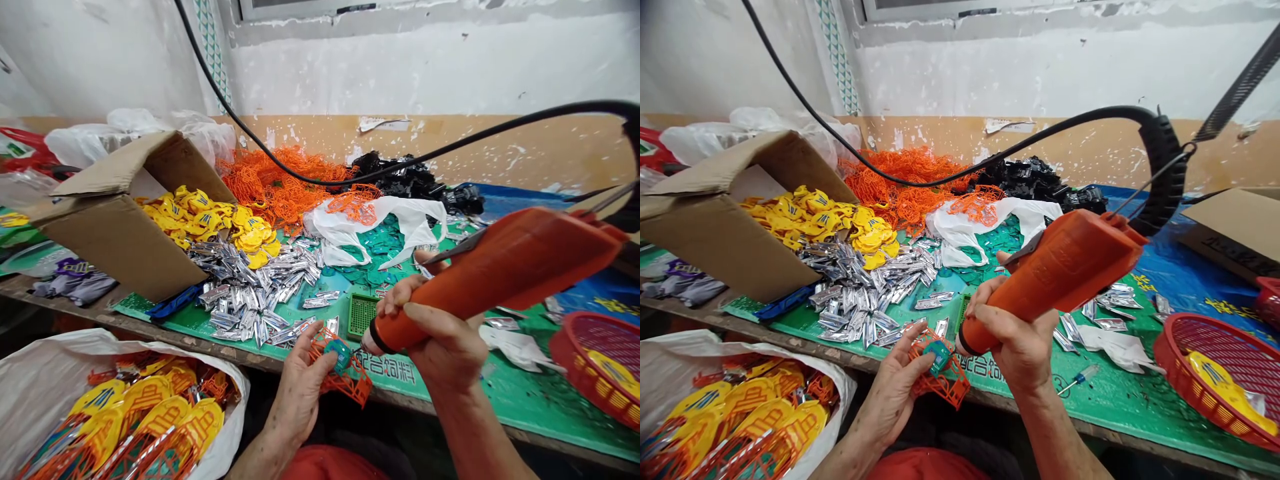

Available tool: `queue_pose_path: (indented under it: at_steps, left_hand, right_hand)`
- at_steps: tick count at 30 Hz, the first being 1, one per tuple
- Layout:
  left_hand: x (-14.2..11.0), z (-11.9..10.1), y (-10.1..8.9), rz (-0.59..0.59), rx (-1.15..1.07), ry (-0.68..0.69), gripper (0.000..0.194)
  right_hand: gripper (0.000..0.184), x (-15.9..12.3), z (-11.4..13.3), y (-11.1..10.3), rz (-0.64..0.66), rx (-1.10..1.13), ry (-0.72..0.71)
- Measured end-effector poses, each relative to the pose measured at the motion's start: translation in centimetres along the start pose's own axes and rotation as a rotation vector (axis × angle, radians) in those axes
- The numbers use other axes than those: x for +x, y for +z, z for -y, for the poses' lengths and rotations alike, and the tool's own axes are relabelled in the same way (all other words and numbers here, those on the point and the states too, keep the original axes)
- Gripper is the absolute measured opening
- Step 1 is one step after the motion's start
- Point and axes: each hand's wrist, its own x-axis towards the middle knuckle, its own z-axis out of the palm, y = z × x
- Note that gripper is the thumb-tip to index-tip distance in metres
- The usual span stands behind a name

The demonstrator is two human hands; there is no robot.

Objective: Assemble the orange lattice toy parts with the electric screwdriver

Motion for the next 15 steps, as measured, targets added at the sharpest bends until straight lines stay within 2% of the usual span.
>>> queue_pose_path:
  at_steps: [8,15]
  left_hand:
    - [0.16,0.45,-0.13,-0.001,0.041,0.048,0.068]
    - [0.21,0.58,-0.14,-0.011,0.054,0.062,0.061]
  right_hand:
    - [0.058,0.02,-0.35,0.16,-0.031,-0.052,0.003]
    - [0.053,-0.06,-0.52,0.15,-0.023,-0.036,0.018]
